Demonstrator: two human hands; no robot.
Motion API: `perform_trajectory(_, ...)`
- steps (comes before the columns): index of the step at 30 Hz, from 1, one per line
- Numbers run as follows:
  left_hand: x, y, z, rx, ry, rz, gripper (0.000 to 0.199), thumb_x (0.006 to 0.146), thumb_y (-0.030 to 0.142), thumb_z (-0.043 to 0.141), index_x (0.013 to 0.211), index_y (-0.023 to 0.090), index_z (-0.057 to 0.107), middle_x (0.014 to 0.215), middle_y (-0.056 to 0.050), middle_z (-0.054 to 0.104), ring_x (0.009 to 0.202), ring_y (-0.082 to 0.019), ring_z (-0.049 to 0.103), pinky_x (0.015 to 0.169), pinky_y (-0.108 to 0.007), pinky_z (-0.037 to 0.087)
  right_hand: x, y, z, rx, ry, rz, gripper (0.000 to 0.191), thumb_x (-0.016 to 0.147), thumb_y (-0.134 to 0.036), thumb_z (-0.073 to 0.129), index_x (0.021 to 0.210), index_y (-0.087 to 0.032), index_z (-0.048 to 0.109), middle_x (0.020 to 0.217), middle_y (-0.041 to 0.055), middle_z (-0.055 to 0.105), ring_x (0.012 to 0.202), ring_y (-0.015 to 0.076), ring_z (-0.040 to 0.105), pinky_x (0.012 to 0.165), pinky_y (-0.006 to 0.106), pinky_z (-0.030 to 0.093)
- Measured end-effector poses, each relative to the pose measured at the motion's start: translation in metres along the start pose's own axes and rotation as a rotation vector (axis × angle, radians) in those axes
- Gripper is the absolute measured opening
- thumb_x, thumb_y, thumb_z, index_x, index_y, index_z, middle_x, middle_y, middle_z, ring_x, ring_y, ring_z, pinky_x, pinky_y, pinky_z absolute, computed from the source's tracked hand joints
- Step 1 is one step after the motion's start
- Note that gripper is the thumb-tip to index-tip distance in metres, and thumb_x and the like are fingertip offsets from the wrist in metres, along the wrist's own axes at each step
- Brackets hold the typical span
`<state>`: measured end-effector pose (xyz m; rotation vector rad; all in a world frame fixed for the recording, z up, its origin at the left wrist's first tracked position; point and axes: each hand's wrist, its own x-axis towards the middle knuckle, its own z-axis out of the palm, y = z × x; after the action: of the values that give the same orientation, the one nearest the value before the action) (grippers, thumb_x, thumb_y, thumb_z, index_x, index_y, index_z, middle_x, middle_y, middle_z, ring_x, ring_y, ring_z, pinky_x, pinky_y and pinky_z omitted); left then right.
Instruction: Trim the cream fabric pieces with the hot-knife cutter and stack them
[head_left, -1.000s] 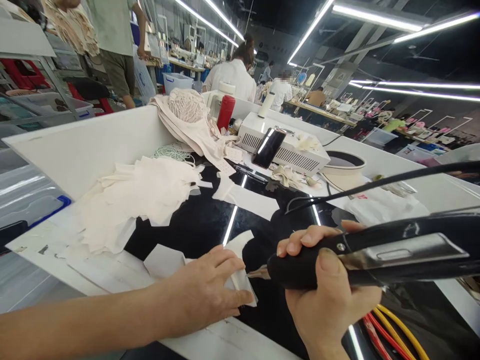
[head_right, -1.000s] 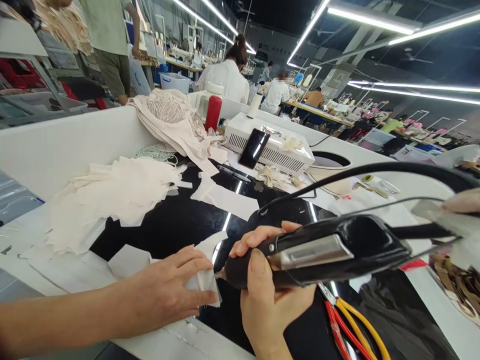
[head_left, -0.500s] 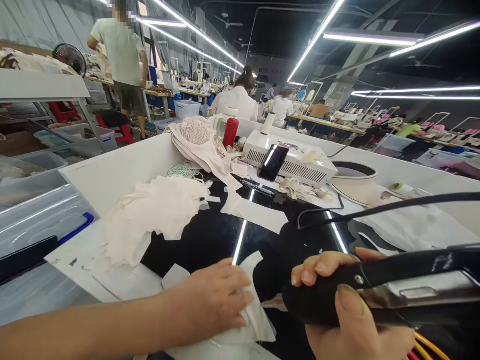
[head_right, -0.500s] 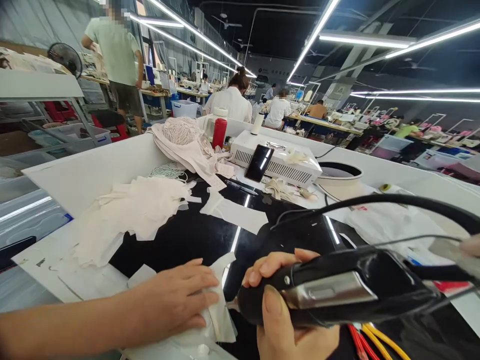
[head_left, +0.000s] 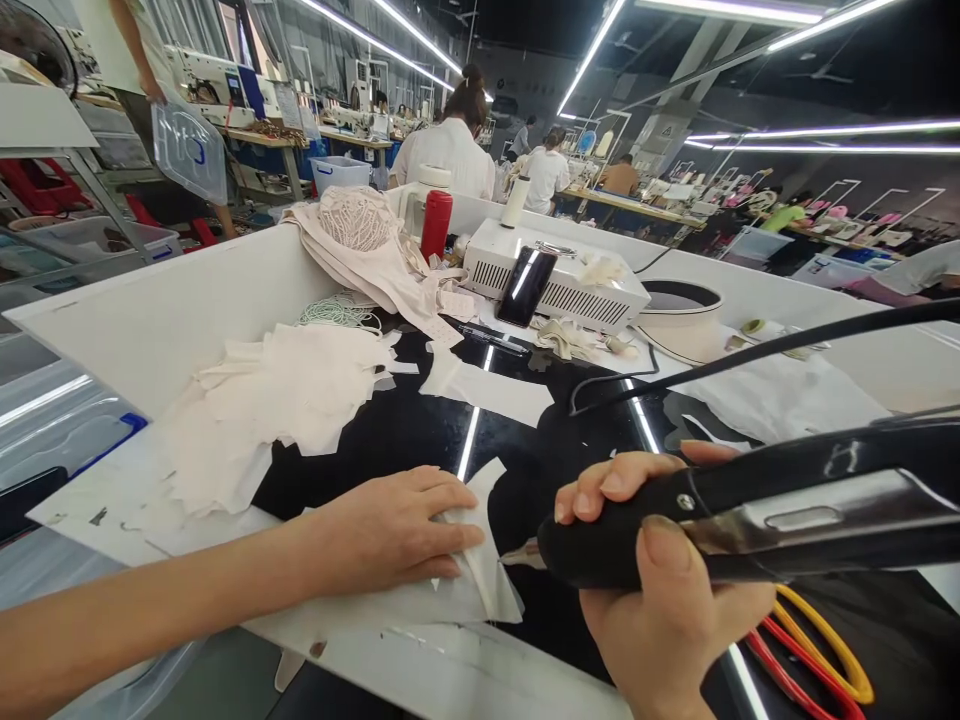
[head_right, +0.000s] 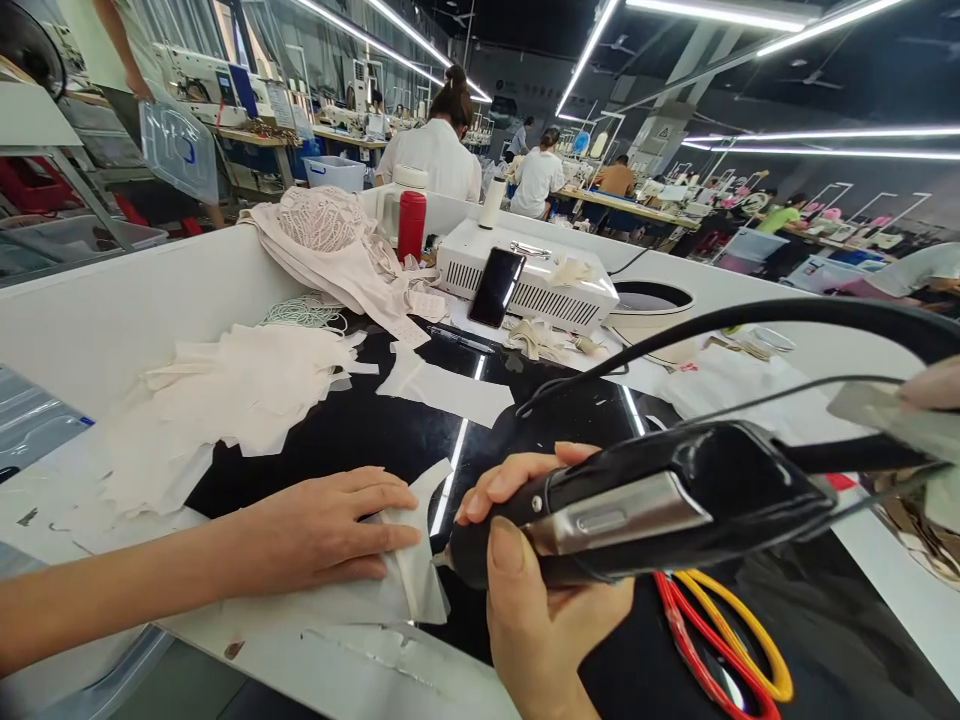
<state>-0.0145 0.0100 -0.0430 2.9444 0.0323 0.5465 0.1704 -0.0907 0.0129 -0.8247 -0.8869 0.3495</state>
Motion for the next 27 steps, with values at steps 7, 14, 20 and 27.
perform_trajectory(7, 0.0, 0.0, 0.0, 0.077, -0.006, 0.022, 0.031, 0.101, 0.032, 0.072, 0.129, 0.018, 0.067, 0.126, -0.01, 0.069, 0.121, -0.025, 0.066, 0.118, -0.049, 0.048, 0.001, 0.0, 0.001, -0.004, 0.0, -0.003, 0.038, 0.083, -0.027, 0.081, 0.114, -0.024, 0.06, 0.076, -0.0052, 0.066, 0.058, 0.0141, 0.062, 0.051, 0.03, 0.058)
perform_trajectory(14, 0.002, -0.011, -0.002, 0.085, -0.02, 0.151, 0.033, 0.108, 0.038, 0.061, 0.13, 0.015, 0.067, 0.15, -0.011, 0.063, 0.146, -0.023, 0.053, 0.128, -0.042, 0.038, 0.0, 0.0, 0.001, -0.015, 0.003, -0.01, 0.038, 0.083, -0.03, 0.082, 0.114, -0.025, 0.06, 0.076, -0.0051, 0.065, 0.058, 0.0146, 0.061, 0.05, 0.03, 0.055)
perform_trajectory(20, 0.006, -0.018, -0.004, 0.037, -0.13, 0.172, 0.035, 0.105, 0.036, 0.066, 0.131, 0.013, 0.066, 0.143, -0.016, 0.064, 0.133, -0.026, 0.062, 0.117, -0.041, 0.051, -0.001, 0.001, 0.001, -0.003, 0.002, -0.003, 0.037, 0.083, -0.027, 0.081, 0.115, -0.027, 0.062, 0.079, -0.004, 0.066, 0.059, 0.0152, 0.061, 0.051, 0.032, 0.055)
perform_trajectory(27, 0.005, -0.015, -0.008, 0.019, -0.094, 0.169, 0.032, 0.106, 0.033, 0.064, 0.137, 0.027, 0.068, 0.145, -0.017, 0.061, 0.131, -0.026, 0.062, 0.111, -0.04, 0.052, -0.002, 0.0, 0.0, -0.018, 0.01, 0.001, 0.038, 0.083, -0.029, 0.082, 0.115, -0.027, 0.062, 0.078, -0.0037, 0.064, 0.059, 0.0155, 0.061, 0.051, 0.032, 0.055)
